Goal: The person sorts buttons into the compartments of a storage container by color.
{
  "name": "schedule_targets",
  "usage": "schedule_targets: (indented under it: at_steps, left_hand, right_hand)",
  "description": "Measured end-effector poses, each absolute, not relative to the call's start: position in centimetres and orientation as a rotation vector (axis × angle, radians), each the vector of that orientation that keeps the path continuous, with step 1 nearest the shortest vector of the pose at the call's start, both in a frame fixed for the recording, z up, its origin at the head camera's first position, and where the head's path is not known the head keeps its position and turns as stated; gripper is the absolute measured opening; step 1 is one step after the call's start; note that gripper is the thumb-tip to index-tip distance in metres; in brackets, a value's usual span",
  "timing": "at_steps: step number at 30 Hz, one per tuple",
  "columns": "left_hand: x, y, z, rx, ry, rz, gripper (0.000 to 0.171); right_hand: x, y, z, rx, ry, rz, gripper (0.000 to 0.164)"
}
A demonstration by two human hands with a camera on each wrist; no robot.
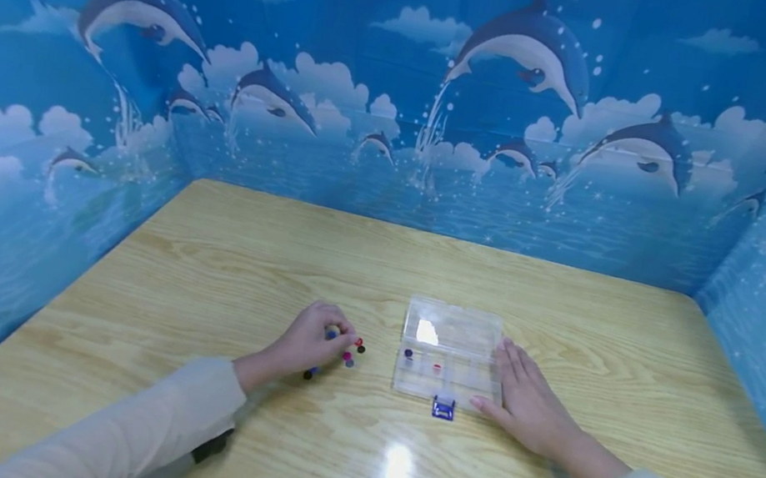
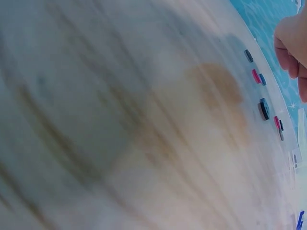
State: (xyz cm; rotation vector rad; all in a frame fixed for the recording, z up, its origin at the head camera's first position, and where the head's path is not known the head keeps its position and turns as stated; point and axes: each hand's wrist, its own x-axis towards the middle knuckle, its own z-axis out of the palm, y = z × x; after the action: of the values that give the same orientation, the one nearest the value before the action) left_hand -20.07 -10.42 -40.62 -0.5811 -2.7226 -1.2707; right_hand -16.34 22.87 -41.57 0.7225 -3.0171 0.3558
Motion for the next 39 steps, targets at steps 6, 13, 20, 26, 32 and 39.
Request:
schedule_targets:
  at_steps: [6, 13, 20, 26, 32, 39]
  left_hand:
    - [-20.2, -9.9, -40.6, -0.555, -2.726, -1.292, 0.012]
    - [-20.2, -9.4, -40.5, -0.536, -2.729, -1.349, 0.012]
    - [-20.4, -9.0, -40.9, -0.524, -2.730, -1.330, 0.012]
    - [-20.4, -8.6, -40.7, -0.547, -2.705, -1.343, 0.011]
    - [-20.3, -8.2, -40.6, -0.571, -2.701, -1.366, 0.009]
    - [-20.2, -7.9, -40.6, -0.573, -2.696, -1.375, 0.009]
  right_hand:
    - [-16.4, 22.9, -41.5, 0.714, -3.035, 0.357, 0.084]
    - [-16.3, 22.8, -41.6, 0.707, -3.026, 0.375, 0.084]
    - [-16.4, 22.9, -41.6, 0.701, -3.044, 0.376, 0.085]
    - [-16.4, 22.9, -41.6, 0.719, -3.017, 0.355, 0.084]
    - [-16.4, 22.9, -41.6, 0.717, -3.022, 0.358, 0.084]
    - [-16.2, 22.8, -41.5, 0.723, -3.006, 0.341, 0.083]
